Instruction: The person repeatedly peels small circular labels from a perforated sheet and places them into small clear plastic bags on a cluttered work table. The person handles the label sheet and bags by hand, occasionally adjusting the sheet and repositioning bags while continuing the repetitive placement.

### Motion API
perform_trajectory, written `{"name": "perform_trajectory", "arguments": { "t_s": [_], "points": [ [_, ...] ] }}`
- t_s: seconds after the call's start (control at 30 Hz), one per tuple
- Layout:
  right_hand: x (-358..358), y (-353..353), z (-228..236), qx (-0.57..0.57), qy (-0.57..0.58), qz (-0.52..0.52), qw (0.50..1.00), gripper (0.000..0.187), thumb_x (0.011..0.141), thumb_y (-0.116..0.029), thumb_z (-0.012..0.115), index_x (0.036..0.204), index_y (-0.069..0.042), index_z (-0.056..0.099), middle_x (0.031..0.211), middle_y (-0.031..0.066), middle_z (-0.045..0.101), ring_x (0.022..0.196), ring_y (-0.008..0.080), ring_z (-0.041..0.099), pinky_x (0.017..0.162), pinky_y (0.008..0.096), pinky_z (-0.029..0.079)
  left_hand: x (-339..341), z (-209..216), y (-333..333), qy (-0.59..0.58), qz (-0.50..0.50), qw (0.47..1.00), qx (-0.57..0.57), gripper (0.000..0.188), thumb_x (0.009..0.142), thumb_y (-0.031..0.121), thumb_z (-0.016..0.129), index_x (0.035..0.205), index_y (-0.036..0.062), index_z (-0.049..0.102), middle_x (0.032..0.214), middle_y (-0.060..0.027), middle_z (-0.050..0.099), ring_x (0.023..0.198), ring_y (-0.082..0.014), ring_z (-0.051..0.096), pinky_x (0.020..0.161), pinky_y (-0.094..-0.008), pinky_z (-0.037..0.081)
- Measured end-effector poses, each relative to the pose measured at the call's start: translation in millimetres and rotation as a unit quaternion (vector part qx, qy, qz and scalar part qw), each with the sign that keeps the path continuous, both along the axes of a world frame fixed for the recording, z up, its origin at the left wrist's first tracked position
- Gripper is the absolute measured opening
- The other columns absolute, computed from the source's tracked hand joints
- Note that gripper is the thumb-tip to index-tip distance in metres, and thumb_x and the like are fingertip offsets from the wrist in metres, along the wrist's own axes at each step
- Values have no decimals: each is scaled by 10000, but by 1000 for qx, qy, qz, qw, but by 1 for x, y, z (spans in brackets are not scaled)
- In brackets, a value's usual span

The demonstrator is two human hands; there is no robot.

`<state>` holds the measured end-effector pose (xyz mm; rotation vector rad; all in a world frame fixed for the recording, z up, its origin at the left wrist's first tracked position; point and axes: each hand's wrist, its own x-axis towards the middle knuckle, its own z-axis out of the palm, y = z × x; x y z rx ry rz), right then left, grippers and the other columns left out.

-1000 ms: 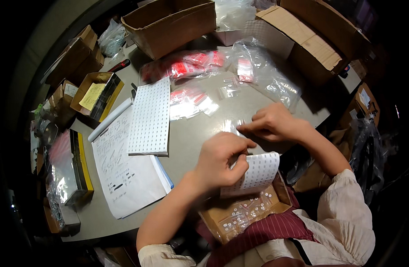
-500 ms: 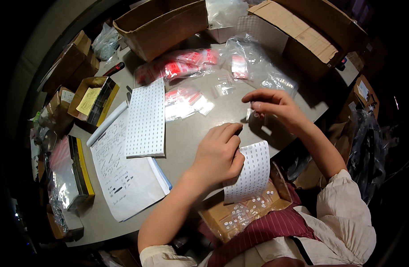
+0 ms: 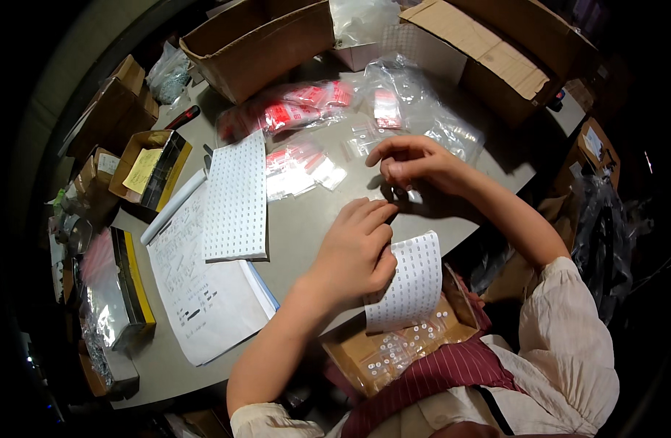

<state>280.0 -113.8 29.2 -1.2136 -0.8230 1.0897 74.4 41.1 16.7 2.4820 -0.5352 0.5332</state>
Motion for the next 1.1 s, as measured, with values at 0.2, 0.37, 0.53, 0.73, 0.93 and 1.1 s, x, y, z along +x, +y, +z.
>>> {"name": "perform_trajectory", "arguments": {
  "t_s": [0.2,0.37,0.53,0.73,0.93,1.1],
  "points": [
    [-31,-25,6,-25,-168,-134,976,450,897,-63,729,1324,-18,595,1051,17,634,961,74,607,840,230,491,-2,-3,-8,-9,18,1000,8,191,768,93,612,909,-30,653,1317,-172,655,1276,-325,591,1192,-516,357],
    [-48,-27,5,-60,-405,-157,899,434,798,26,631,1226,-7,568,1080,121,615,882,196,629,753,350,534,-4,-4,-10,-10,32,999,21,195,758,107,618,901,-19,656,1315,-155,658,1266,-301,597,1229,-532,290],
    [-60,-19,4,-45,-577,-159,800,509,798,66,625,1294,-18,551,1151,154,618,853,268,665,726,373,549,-4,-6,-10,-29,35,999,19,195,755,112,629,887,-28,664,1265,-166,671,1227,-306,607,1226,-533,299],
    [-71,-16,1,-112,-704,-155,684,516,805,2,685,1301,-39,551,1241,193,596,1045,403,655,847,459,548,-2,-9,-10,-45,35,998,22,216,737,121,642,858,-51,693,1198,-198,696,1168,-317,623,1219,-534,312],
    [-29,-37,11,-177,-635,-162,734,351,867,-106,686,1202,-33,613,1136,191,611,1024,405,635,882,478,517,-5,-7,-11,-29,43,998,23,150,779,95,626,872,-13,674,1265,-128,692,1217,-267,629,1230,-532,288],
    [-41,-39,-2,-122,-630,-178,746,320,881,-252,764,1059,-26,623,1036,177,601,1034,376,577,884,467,496,-3,-8,-10,-26,38,999,23,114,780,86,632,840,-6,663,1262,-114,696,1222,-268,621,1226,-529,285]
  ]
}}
